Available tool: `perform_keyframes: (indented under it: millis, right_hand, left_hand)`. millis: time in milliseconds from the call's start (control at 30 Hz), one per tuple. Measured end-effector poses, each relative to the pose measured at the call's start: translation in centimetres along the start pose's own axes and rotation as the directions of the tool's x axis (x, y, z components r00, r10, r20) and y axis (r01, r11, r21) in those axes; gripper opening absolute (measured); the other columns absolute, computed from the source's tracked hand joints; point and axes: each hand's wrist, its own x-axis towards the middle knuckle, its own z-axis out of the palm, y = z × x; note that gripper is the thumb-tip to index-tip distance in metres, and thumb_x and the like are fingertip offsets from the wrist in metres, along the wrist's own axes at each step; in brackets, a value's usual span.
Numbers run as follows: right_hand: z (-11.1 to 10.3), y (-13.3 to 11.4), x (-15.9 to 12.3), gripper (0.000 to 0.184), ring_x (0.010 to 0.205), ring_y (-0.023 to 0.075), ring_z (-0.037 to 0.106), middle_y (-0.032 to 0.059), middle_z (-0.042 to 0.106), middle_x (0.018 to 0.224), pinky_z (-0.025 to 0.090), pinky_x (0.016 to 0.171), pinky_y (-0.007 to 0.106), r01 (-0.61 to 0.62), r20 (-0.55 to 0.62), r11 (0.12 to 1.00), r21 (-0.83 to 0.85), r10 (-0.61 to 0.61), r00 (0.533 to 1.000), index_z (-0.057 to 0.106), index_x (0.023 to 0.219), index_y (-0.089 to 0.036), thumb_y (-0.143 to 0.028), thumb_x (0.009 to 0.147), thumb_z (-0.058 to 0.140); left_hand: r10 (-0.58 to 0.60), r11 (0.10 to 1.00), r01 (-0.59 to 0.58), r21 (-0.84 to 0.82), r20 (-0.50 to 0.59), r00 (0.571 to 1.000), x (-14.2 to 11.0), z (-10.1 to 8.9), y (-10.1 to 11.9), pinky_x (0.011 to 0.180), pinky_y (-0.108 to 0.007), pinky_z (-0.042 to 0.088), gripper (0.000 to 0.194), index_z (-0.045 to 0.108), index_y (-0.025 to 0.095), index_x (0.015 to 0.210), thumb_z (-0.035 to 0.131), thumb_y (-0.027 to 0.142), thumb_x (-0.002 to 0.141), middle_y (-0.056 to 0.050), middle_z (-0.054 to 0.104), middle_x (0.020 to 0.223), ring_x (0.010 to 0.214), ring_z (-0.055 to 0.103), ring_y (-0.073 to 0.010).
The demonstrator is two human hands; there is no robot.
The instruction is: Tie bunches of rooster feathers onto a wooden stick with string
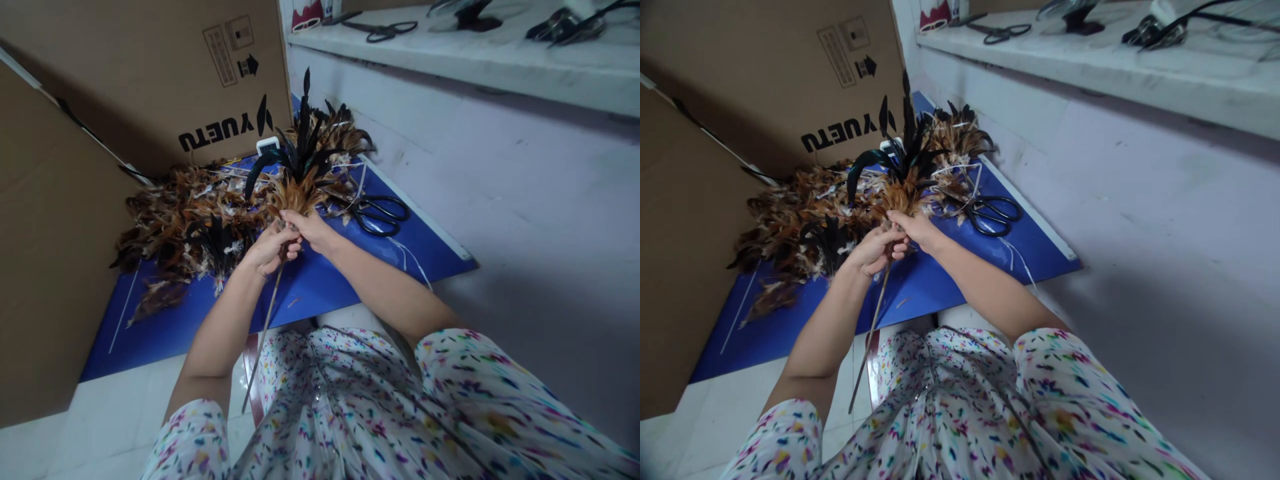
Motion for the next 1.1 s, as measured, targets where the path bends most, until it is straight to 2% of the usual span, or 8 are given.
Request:
perform_keyframes:
  millis: [233,433,633,733,800,867,967,1100]
  right_hand:
    - [-0.1,0.2,0.2,0.032,0.048,0.0061,0.043,-0.0039,0.049,0.052,0.036,0.046,0.02,0.005,0.058,1.0,0.026,-0.007,0.998,0.05,0.055,-0.018,-0.039,0.075,0.064]
    - [0.4,-0.7,0.7,0.037,0.055,0.0078,0.047,-0.0032,0.051,0.053,0.038,0.055,0.022,-0.042,0.106,0.999,0.018,0.04,0.994,0.052,0.053,-0.017,-0.044,0.071,0.068]
    - [-0.4,-3.5,2.2,0.041,0.072,0.0118,0.057,0.0014,0.067,0.077,0.044,0.066,0.024,-0.018,0.345,0.995,0.095,-0.016,0.939,0.066,0.077,-0.017,-0.055,0.065,0.076]
    - [-2.0,-3.5,3.6,0.037,0.079,0.0135,0.06,0.0031,0.069,0.087,0.044,0.07,0.027,-0.039,0.239,0.999,0.036,0.029,0.971,0.067,0.089,-0.018,-0.051,0.072,0.071]
    - [-2.9,-2.7,4.7,0.023,0.078,0.0135,0.06,0.0029,0.069,0.086,0.044,0.072,0.028,0.016,0.113,0.992,-0.125,-0.002,0.994,0.068,0.09,-0.017,-0.038,0.079,0.066]
    - [-3.4,-1.8,5.5,0.013,0.079,0.0143,0.06,0.0027,0.068,0.083,0.043,0.075,0.029,0.131,0.074,0.901,-0.413,-0.11,0.991,0.07,0.087,-0.016,-0.021,0.078,0.062]
    - [-3.2,-0.7,6.3,0.022,0.089,0.0182,0.06,0.0053,0.069,0.092,0.042,0.081,0.03,0.331,0.247,0.541,-0.773,-0.224,0.943,0.073,0.09,-0.015,-0.01,0.076,0.056]
    - [-2.1,0.0,6.5,0.036,0.105,0.0256,0.056,0.0124,0.065,0.111,0.039,0.083,0.035,0.477,0.455,0.092,-0.874,-0.185,0.871,0.069,0.112,-0.016,-0.013,0.082,0.05]
  left_hand:
    - [-0.074,0.997,0.075,-0.014,0.035,0.997,-0.3,-0.2,0.5,0.039,-0.012,0.017,0.035,0.038,0.019,0.074,0.071,0.016,0.065,0.007,0.04,0.056,0.041,0.029,-0.0013]
    - [-0.018,1.0,0.019,-0.009,0.068,0.997,-0.4,-0.6,0.9,0.039,-0.011,0.019,0.041,0.035,0.019,0.07,0.076,0.022,0.069,0.009,0.033,0.055,0.04,0.027,-0.0001]
    - [0.069,0.994,-0.072,-0.083,-0.046,0.997,-1.9,-2.1,3.7,0.038,-0.011,0.019,0.035,0.038,0.018,0.069,0.073,0.015,0.072,0.009,0.033,0.056,0.04,0.026,0.0002]
    - [0.118,0.98,-0.133,-0.147,-0.111,0.987,-2.5,-3.6,5.0,0.038,-0.012,0.018,0.033,0.037,0.018,0.069,0.069,0.011,0.075,0.007,0.035,0.058,0.041,0.03,-0.001]
    - [0.129,0.971,-0.157,-0.181,-0.16,0.979,-2.6,-4.7,5.4,0.038,-0.012,0.019,0.032,0.036,0.018,0.068,0.066,0.009,0.076,0.007,0.035,0.058,0.041,0.03,-0.0012]
    - [0.14,0.963,-0.18,-0.201,-0.199,0.97,-2.5,-5.5,5.4,0.038,-0.012,0.02,0.032,0.036,0.018,0.068,0.065,0.009,0.077,0.007,0.035,0.058,0.041,0.03,-0.0011]
    - [0.154,0.956,-0.205,-0.212,-0.232,0.96,-2.3,-6.2,5.2,0.038,-0.012,0.02,0.032,0.036,0.018,0.067,0.065,0.01,0.077,0.007,0.035,0.058,0.041,0.03,-0.0008]
    - [0.148,0.955,-0.203,-0.218,-0.243,0.959,-2.0,-6.5,4.8,0.038,-0.011,0.02,0.03,0.036,0.018,0.069,0.064,0.009,0.078,0.007,0.036,0.058,0.041,0.029,-0.0007]
